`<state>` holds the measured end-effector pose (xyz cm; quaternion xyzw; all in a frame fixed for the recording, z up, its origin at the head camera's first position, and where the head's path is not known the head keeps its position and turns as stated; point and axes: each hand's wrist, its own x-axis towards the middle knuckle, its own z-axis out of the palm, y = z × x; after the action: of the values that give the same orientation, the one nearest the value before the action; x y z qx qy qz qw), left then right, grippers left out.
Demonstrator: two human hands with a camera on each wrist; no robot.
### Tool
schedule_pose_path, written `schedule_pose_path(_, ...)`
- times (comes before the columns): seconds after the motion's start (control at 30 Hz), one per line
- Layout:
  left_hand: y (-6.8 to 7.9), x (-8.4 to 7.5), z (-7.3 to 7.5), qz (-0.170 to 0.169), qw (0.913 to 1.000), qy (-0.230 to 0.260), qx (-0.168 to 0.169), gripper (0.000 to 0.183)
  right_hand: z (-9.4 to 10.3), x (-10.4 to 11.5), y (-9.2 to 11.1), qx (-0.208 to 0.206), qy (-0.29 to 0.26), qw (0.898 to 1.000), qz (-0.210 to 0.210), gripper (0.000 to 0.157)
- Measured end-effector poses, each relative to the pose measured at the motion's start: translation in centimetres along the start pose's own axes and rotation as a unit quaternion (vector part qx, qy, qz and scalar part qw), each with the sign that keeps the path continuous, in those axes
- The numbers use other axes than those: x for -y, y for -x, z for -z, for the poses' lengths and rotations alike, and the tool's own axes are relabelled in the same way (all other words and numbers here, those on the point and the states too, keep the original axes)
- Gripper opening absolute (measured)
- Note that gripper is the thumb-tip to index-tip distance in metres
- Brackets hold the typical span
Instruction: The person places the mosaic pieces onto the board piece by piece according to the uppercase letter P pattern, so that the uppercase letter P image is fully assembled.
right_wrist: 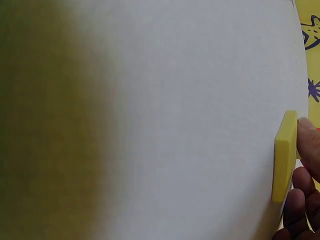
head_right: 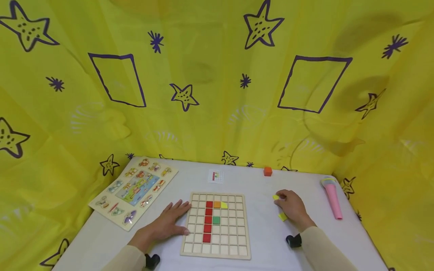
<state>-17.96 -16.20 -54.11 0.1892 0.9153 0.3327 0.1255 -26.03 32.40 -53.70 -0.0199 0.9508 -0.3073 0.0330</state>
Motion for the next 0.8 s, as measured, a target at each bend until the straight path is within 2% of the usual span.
schedule_pose_path(0.2,0.0,0.0,0.1,-0.003,1.0000,0.003,-0.001,0.095,-0.2,0.5,0.2,0.007,-0.004,1.000,-0.011,0.034)
schedule_pose_path(0.47,0.1,-0.1,0.0,0.003,1.0000,0.005,0.000,0.095,-0.4,1.0,0.3,0.018,-0.002,1.000,-0.005,0.032)
schedule_pose_path(0.8,0.0,-0.2,0.0,0.006,1.0000,0.005,-0.001,0.096,-0.6,1.1,0.7,0.014,-0.005,1.000,0.021,0.023)
